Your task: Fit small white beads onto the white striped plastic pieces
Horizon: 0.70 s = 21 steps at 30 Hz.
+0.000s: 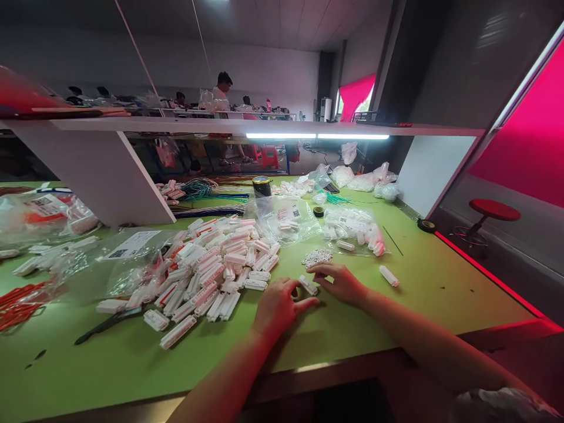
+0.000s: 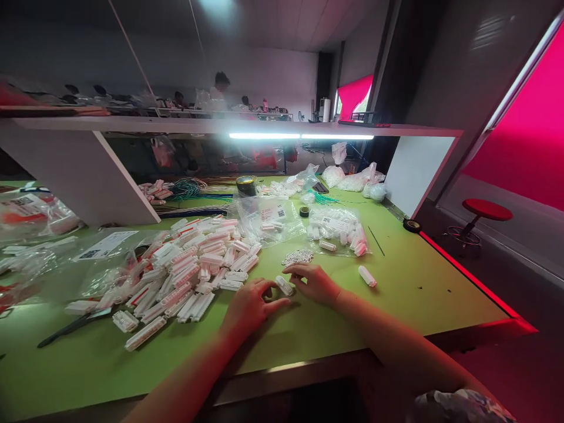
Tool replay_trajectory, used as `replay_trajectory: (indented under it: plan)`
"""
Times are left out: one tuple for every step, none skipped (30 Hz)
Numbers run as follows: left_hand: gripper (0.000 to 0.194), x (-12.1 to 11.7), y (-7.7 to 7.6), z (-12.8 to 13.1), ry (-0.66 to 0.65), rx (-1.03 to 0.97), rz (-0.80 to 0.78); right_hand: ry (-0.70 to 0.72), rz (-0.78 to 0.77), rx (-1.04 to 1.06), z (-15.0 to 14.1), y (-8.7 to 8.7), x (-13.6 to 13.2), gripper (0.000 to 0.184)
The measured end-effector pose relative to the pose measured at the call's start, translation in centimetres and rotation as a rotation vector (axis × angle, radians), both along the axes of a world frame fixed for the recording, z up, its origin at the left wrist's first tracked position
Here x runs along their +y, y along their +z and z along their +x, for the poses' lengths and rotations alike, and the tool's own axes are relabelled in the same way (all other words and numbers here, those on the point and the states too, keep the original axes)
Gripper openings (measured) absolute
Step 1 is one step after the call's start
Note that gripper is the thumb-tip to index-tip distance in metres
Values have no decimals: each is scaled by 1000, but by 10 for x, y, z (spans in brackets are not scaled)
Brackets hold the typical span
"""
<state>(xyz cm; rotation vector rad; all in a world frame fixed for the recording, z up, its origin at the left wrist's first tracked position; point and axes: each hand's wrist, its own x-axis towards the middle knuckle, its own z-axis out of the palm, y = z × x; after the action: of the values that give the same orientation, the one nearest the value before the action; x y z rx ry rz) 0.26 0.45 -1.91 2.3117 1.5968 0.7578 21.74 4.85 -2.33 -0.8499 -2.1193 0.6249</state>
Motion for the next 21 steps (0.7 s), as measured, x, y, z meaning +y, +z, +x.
replay_trajectory:
  plan:
    - [32,2,-1,-2,0,-32,23,-23,-12,24,2,-1,4,30]
    - [29,4,-1,-3,-8,-68,54,-60,-15,39,5,-2,8,30]
    - [28,6,-2,-5,-27,-104,86,-112,-15,46,8,-3,13,29]
    - [31,9,-3,-6,-64,-127,113,-172,-18,46,11,-4,17,29]
    - [38,10,-4,-7,-114,-135,127,-233,-26,42,14,-5,20,28]
    - [45,12,-4,-7,-169,-128,128,-289,-38,33,17,-5,24,26]
    - [50,13,-5,-7,-215,-113,118,-337,-50,21,19,-6,27,24]
    - [50,13,-5,-7,-248,-97,104,-373,-58,5,22,-6,29,22]
    - [46,13,-6,-7,-265,-86,90,-397,-59,-14,24,-6,30,20]
    - [41,12,-6,-6,-267,-82,81,-406,-54,-35,25,-6,30,19]
    - [36,12,-6,-6,-255,-83,81,-403,-45,-57,26,-5,30,20]
    - [32,11,-7,-6,-240,-84,84,-387,-34,-83,27,-4,29,20]
    - [30,11,-7,-6,-224,-85,88,-364,-23,-111,27,-3,27,19]
    - [29,10,-8,-6,-209,-86,91,-343,-13,-145,27,-2,25,17]
    - [28,10,-9,-6,-195,-88,89,-329,-5,-183,27,-1,23,14]
    - [28,10,-10,-6,-180,-90,84,-322,-1,-226,27,0,21,11]
    - [28,10,-10,-6,-163,-90,75,-320,2,-269,27,1,20,9]
    - [28,10,-11,-6,-144,-88,65,-322,4,-310,27,1,19,8]
    - [30,10,-12,-6,-124,-84,55,-323,8,-346,27,2,18,8]
    - [31,9,-12,-5,-106,-77,45,-321,13,-376,27,2,18,8]
    - [31,9,-13,-5,-92,-70,37,-317,20,-399,26,2,18,9]
